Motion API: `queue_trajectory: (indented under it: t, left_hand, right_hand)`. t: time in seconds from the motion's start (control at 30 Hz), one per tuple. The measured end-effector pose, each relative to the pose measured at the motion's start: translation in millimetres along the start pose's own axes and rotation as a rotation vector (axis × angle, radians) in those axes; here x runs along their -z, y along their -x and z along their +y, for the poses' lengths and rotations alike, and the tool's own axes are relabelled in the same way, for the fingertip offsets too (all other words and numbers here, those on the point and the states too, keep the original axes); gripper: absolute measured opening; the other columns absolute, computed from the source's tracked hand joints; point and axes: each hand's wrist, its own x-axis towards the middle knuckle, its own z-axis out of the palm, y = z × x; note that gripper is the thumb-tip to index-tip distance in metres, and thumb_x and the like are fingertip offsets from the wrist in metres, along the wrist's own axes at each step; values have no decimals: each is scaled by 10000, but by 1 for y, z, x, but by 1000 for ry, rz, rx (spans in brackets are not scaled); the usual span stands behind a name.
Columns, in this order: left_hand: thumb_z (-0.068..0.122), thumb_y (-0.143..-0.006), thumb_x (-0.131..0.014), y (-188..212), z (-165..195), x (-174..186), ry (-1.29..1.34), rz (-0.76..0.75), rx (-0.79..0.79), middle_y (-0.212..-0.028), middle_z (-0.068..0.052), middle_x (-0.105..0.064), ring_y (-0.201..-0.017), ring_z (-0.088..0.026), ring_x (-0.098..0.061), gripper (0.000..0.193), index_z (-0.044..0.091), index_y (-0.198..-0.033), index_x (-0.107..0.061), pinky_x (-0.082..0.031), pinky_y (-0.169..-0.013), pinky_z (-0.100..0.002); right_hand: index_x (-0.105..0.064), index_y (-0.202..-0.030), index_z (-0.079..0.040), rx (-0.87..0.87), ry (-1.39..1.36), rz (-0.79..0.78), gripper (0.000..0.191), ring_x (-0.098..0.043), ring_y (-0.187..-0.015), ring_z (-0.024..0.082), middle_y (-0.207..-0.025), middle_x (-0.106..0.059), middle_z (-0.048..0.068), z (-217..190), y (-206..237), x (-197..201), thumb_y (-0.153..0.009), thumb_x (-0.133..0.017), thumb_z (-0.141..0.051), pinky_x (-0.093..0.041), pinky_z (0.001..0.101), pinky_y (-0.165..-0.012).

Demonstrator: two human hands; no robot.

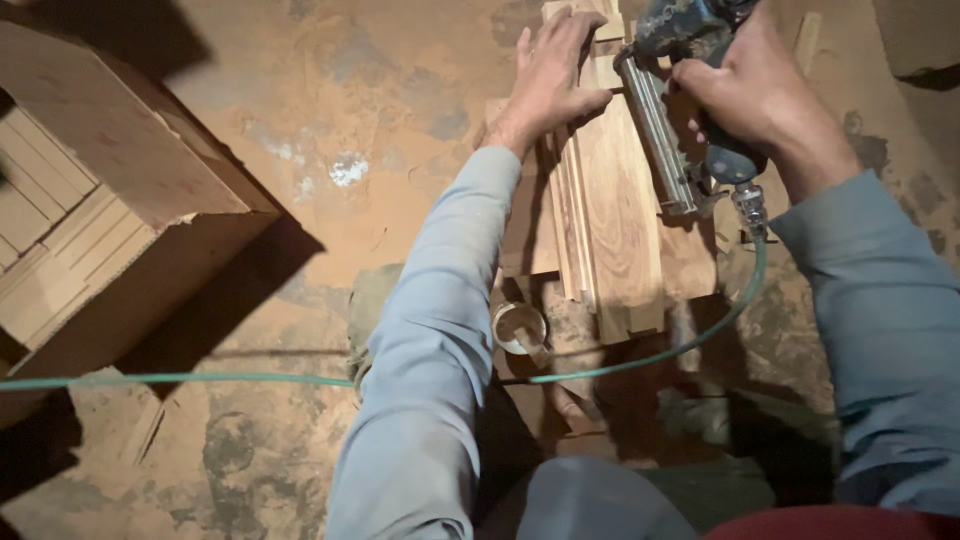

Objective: The person sits on the floor of a woodworking shop applying white glue from a bottle onto small wooden blocks and pressing the glued blocks onto larger wooden drawer parts. They pick up blocks one at a time, spread glue on them, fit them against the drawer sides, and set the assembled pieces aside with other finished parts.

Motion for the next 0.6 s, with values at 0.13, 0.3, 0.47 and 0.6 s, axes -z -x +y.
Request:
queue_trajectory:
  t: [0.13, 0.3, 0.47, 0.6]
  left_hand:
    - [422, -695, -861, 2, 2, 0, 4, -14, 16, -1479, -100, -530, -1492, -350, -338, 848, 197, -1419, -482, -127, -1205, -702]
    - [462, -674, -868, -3, 5, 5, -17, -13, 15, -1449, -107, -535, -1472, -359, -345, 881, 184, -1412, -476, -136, -1201, -699]
    - [438, -667, -856, -2, 4, 4, 18, -19, 26, -1439, -114, -546, -1485, -366, -332, 857, 174, -1394, -487, -127, -1181, -718]
    - [446, -661, -857, -2, 1, 1, -14, -17, 30, -1446, -110, -543, -1486, -362, -329, 863, 190, -1398, -488, -138, -1182, -711]
  right_hand:
    - [-388, -1335, 44, 134, 85, -15, 439, -622, -761, 194, -992, -618, 133, 3, 1, -1, -1020, -674, -64, -542, 377, -650]
    - [-341, -1428, 26, -35, 34, 5, 581, -598, -647, 186, -963, -608, 125, -7, 2, -1, -972, -688, -72, -500, 368, -533]
    - [-311, -1459, 3, -95, -56, 20, 608, -628, -666, 153, -1011, -629, 74, -3, 11, -5, -988, -682, -99, -529, 334, -543]
    - [-355, -1406, 54, 147, 63, 40, 515, -632, -791, 204, -1075, -622, 148, 7, 15, -9, -1021, -685, -35, -543, 384, -674]
